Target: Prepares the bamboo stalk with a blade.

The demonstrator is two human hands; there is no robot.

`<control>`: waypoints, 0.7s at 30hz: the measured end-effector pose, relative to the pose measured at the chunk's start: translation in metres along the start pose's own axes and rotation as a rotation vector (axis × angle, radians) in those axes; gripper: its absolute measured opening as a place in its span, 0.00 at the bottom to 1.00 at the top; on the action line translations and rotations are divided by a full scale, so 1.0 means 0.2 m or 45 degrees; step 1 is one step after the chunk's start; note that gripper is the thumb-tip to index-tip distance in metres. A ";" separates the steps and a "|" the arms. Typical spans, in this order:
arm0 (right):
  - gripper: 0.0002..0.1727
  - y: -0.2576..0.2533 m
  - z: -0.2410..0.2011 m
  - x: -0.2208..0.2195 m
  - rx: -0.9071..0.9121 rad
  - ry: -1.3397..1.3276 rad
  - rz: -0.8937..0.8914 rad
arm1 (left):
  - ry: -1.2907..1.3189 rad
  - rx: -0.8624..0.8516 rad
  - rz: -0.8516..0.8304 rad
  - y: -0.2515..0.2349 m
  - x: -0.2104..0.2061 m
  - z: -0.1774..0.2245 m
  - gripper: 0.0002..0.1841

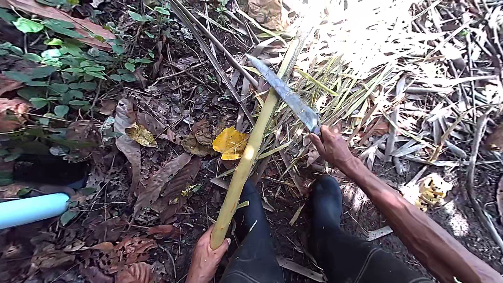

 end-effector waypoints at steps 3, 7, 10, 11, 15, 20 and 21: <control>0.35 0.03 -0.13 -0.06 0.316 0.146 -0.204 | -0.015 -0.039 -0.006 0.01 0.00 0.01 0.29; 0.32 -0.17 0.07 0.08 -0.040 0.134 -0.175 | -0.035 -0.053 -0.026 0.03 0.01 0.01 0.30; 0.41 -0.33 0.33 0.25 -0.447 0.044 -0.020 | -0.037 -0.049 -0.015 0.03 0.00 0.00 0.29; 0.41 -0.32 0.36 0.29 -0.458 0.040 -0.005 | -0.046 -0.054 -0.015 0.02 0.01 0.01 0.28; 0.36 -0.08 0.21 0.30 -0.165 -0.023 0.000 | -0.077 -0.053 -0.011 0.07 0.01 0.06 0.28; 0.32 0.01 -0.18 0.37 0.229 0.376 -0.289 | -0.126 -0.095 0.016 0.13 0.04 0.14 0.29; 0.34 0.01 -0.22 0.38 0.285 0.450 -0.302 | -0.130 -0.106 0.019 0.14 0.04 0.15 0.29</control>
Point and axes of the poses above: each hand's wrist, its own y-axis away from the middle knuckle, its own x-axis out of the back of the hand, z = x × y, the point moved 7 cm from there along -y, towards the middle knuckle, and after that the axes turned 2 degrees about -y, right-handed, at the moved point
